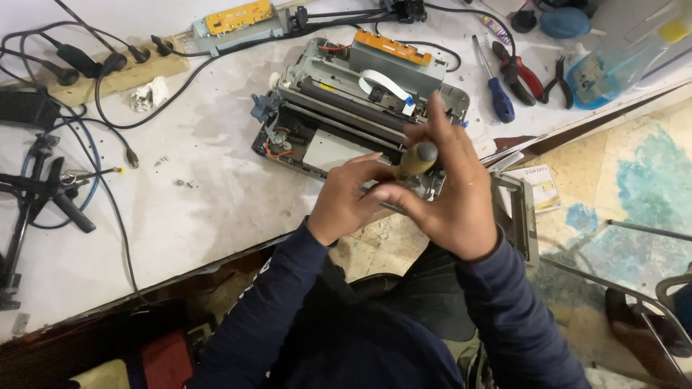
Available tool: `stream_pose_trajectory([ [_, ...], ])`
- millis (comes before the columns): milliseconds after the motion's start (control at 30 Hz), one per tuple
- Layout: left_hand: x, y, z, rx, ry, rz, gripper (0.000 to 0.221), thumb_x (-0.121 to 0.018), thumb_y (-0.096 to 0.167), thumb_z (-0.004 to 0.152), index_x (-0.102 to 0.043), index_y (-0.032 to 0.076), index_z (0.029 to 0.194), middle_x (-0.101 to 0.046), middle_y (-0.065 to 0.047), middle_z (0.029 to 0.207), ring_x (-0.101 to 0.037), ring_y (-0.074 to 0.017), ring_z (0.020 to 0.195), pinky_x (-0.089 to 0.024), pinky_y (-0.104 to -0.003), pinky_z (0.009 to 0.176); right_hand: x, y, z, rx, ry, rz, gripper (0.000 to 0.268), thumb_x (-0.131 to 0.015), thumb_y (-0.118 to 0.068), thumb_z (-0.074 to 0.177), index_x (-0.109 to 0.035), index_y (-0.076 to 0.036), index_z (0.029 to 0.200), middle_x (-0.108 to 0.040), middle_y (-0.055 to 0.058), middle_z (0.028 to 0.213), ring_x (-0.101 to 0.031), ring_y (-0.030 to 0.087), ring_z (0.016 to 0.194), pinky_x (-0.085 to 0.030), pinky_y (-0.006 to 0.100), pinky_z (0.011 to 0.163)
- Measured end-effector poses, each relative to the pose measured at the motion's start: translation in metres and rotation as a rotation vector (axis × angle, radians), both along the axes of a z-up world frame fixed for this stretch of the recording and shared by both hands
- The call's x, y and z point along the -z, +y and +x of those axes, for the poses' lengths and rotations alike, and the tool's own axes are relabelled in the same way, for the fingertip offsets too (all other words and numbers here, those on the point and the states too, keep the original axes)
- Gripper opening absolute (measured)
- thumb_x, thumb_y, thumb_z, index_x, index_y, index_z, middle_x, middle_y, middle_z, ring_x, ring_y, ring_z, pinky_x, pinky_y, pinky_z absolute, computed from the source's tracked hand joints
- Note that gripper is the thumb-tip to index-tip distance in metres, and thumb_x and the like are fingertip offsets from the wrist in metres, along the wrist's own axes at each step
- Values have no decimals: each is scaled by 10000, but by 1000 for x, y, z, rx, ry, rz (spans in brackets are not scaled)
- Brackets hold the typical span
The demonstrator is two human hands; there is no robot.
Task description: Disassembling and securing the internal paper feed mechanism of a printer using a screwdriver.
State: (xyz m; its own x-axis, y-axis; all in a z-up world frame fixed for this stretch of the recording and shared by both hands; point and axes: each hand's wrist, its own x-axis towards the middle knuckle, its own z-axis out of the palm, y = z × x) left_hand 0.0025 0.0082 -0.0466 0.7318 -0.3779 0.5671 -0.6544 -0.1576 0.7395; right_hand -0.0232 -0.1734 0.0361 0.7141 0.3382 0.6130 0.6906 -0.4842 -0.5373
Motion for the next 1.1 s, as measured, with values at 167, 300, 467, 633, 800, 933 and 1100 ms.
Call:
stream_pose_trajectory([
  [167,-12,-5,-2,-81,38,-94,143,-716,196,968,-675,60,954,-705,-86,905,-688,-245,843,-545,-377,746,7,3,-4,159,-22,-56,799,-853,-189,987,-362,-88,1609,-675,163,1309,-665,243,1107,-571,361,979],
  [300,-22,3,-6,-40,102,-118,197,-696,243,988,-660,59,1048,-711,-87,1010,-709,-233,953,-569,-361,842,1,4,-13,23,72,104,805,-675,49,1068,-161,-126,1663,-685,214,1356,-729,311,1267,-644,390,1085],
  [467,-27,16,-10,-109,33,-121,136,-625,18,1020,-634,19,1156,-675,-137,1067,-675,-266,986,-582,-357,897,-1,2,-15,21,85,108,750,-623,65,1078,-174,-106,1655,-646,209,1412,-749,276,1214,-665,350,1000],
  [633,-19,24,-15,-141,3,-35,141,-611,84,1034,-639,7,1149,-654,-135,1061,-652,-279,991,-559,-370,871,-10,-1,-20,-1,123,197,725,-604,85,1073,-174,-64,1638,-637,261,1413,-741,322,1226,-677,362,993],
  [800,11,17,-14,-230,-139,173,234,-608,256,1040,-670,56,1146,-518,-80,1017,-504,-238,950,-448,-373,864,-14,-11,-25,-20,126,238,770,-593,125,1073,-153,-109,1659,-617,287,1417,-725,370,1270,-656,419,1074],
  [933,19,-3,-14,-289,-193,736,178,-589,267,979,-693,139,1048,-463,-61,1075,-428,-264,1027,-411,-416,867,-13,-23,-29,6,60,257,826,-572,214,1057,-129,-108,1674,-609,359,1420,-713,414,1277,-656,494,1120],
  [1100,13,-21,-14,-366,-194,909,44,-760,182,869,-771,139,870,-472,-56,1096,-433,-307,1049,-414,-446,837,-13,-38,-40,50,69,381,823,-601,161,1082,-141,-144,1692,-607,355,1394,-706,450,1280,-640,534,1151],
])
